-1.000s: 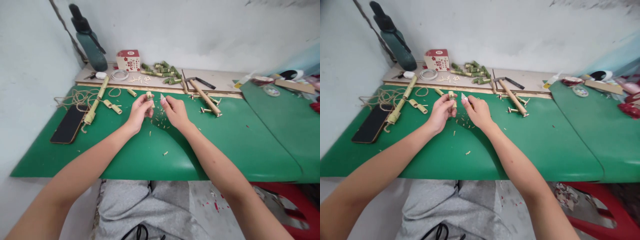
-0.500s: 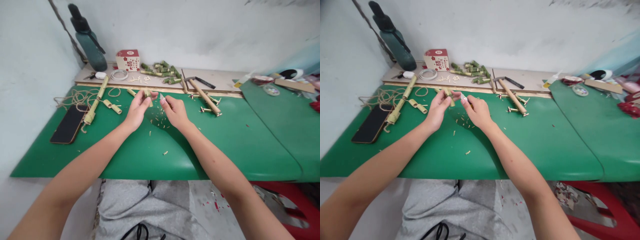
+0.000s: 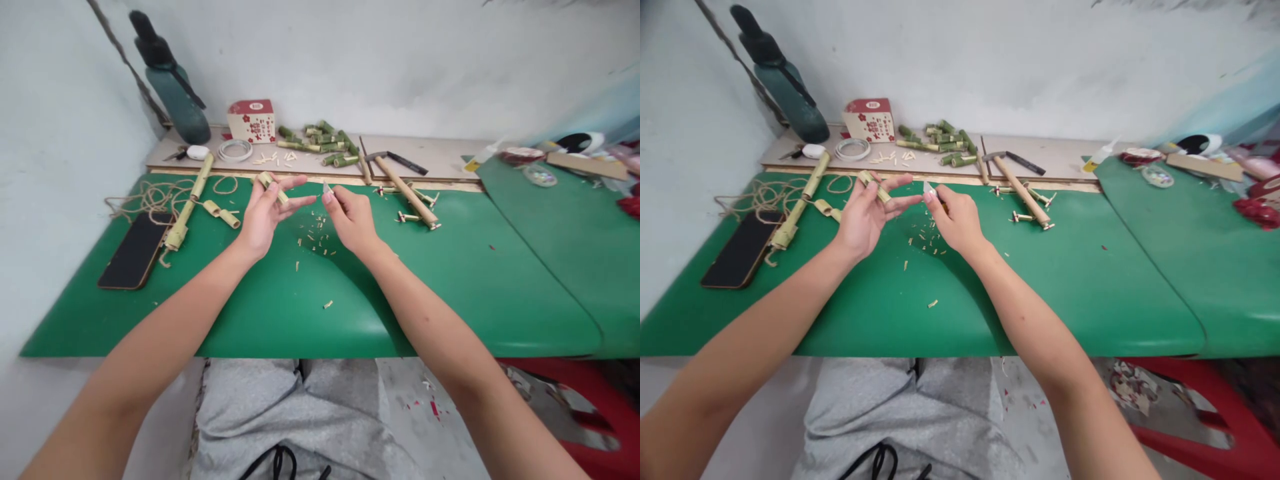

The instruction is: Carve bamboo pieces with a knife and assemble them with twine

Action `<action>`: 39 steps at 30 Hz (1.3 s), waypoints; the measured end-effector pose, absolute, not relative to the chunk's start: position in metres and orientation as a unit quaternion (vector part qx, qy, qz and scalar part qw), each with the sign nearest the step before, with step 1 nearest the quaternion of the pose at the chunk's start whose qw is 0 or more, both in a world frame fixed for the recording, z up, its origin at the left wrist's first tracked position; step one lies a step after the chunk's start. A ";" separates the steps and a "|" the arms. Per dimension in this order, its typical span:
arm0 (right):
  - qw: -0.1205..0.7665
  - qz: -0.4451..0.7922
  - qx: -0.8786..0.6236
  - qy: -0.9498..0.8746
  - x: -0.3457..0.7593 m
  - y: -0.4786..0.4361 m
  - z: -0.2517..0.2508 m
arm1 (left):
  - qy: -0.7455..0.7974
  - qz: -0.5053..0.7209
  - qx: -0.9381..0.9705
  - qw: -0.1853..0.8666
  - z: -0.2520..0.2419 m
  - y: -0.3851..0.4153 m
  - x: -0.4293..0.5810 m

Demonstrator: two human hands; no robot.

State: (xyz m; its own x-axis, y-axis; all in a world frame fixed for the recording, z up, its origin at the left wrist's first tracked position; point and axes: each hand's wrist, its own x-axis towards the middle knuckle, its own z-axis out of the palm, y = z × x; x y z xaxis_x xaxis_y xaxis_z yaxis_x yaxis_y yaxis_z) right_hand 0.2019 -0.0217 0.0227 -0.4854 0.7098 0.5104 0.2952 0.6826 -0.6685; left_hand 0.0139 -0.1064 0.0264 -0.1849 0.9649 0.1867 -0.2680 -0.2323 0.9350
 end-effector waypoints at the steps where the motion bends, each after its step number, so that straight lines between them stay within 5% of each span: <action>1: 0.404 0.257 -0.305 -0.823 0.202 -0.022 0.023 | 0.401 0.655 0.422 0.481 0.029 -0.107 0.014; 14: 0.371 0.245 -0.327 -0.834 0.202 -0.023 0.022 | 0.435 0.641 0.338 0.534 0.032 -0.105 0.023; 24: 0.254 0.233 -0.297 -0.891 0.196 -0.031 0.027 | 0.415 0.614 0.282 0.609 0.031 -0.106 0.028; 39: 0.254 0.225 -0.320 -0.885 0.199 -0.029 0.028 | 0.471 0.632 0.336 0.515 0.027 -0.105 0.025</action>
State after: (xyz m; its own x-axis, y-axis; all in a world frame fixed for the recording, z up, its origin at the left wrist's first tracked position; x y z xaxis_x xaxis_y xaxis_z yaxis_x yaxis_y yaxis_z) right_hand 0.1987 -0.0291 0.0276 -0.6667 0.6801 0.3050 0.4523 0.6944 -0.5596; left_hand 0.0249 -0.1048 0.0272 -0.2437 0.9679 -0.0616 -0.3350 -0.0244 0.9419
